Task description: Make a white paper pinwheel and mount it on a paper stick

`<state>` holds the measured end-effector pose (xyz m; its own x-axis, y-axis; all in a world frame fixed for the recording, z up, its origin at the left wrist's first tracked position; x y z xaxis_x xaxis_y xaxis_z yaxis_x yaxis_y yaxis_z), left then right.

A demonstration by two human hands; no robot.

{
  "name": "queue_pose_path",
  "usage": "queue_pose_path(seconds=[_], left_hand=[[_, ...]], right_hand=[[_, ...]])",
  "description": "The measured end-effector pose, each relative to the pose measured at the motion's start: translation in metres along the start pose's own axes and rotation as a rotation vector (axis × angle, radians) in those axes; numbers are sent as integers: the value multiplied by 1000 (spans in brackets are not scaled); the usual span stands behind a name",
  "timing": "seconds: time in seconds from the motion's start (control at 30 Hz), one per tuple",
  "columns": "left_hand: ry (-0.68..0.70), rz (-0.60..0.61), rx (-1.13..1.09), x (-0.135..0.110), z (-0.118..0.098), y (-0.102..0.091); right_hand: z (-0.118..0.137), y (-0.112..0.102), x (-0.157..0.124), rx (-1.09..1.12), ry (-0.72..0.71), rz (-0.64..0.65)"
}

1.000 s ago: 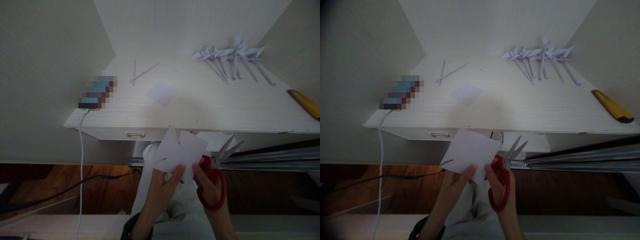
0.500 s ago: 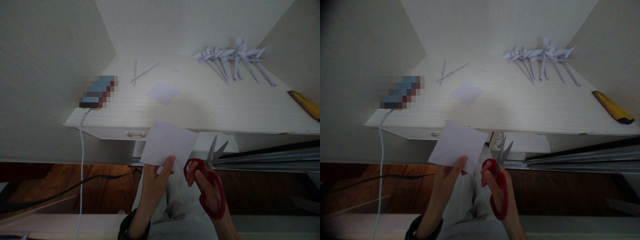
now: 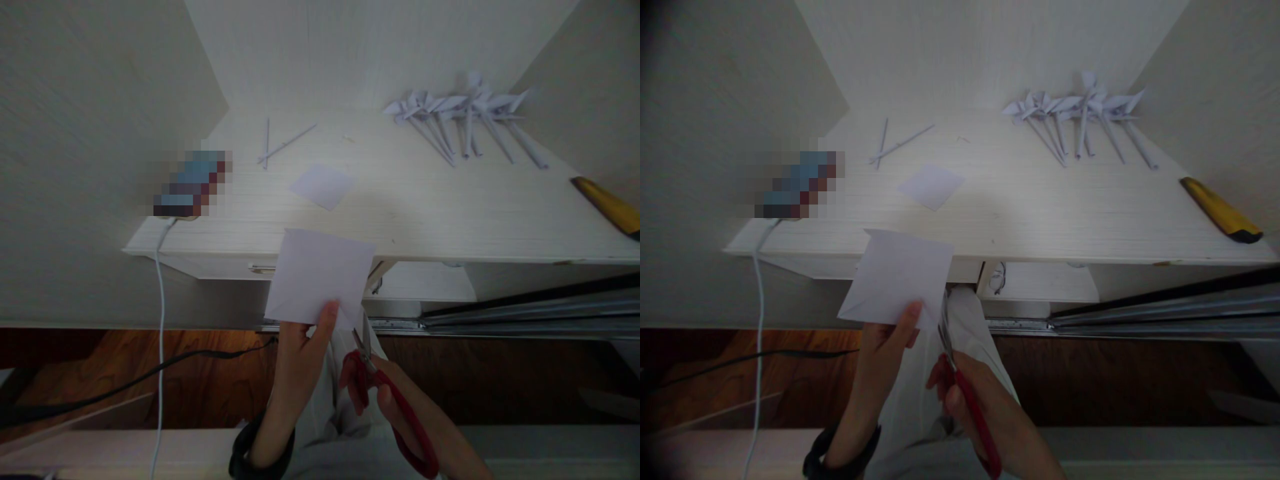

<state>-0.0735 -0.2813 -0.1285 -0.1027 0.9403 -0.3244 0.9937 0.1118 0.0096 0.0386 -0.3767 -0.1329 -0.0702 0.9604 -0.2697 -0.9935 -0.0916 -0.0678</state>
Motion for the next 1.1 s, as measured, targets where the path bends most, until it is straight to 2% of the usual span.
queue_pose_path(seconds=[0.13,0.43,0.83,1.1], left_hand=[[73,-9,57,0,-8,0],[75,49,87,-4,-10,5],[70,46,98,-4,-10,4],[135,65,155,-3,-8,6]], right_hand=[[5,2,1,16,-9,17],[4,1,1,9,8,2],[1,5,1,43,9,22],[-4,8,2,70,-34,-23]])
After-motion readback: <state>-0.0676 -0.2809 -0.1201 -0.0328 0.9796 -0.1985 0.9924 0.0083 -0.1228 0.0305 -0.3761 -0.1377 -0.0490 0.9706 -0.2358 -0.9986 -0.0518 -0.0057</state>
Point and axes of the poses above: each hand's wrist, its own x-axis towards the middle knuckle, its own y-axis out of the palm, z = x × y, the point moved 9 cm from there along x, towards the middle knuckle, and after that the axes turned 9 degrees about -z, right-handed, at the moved point
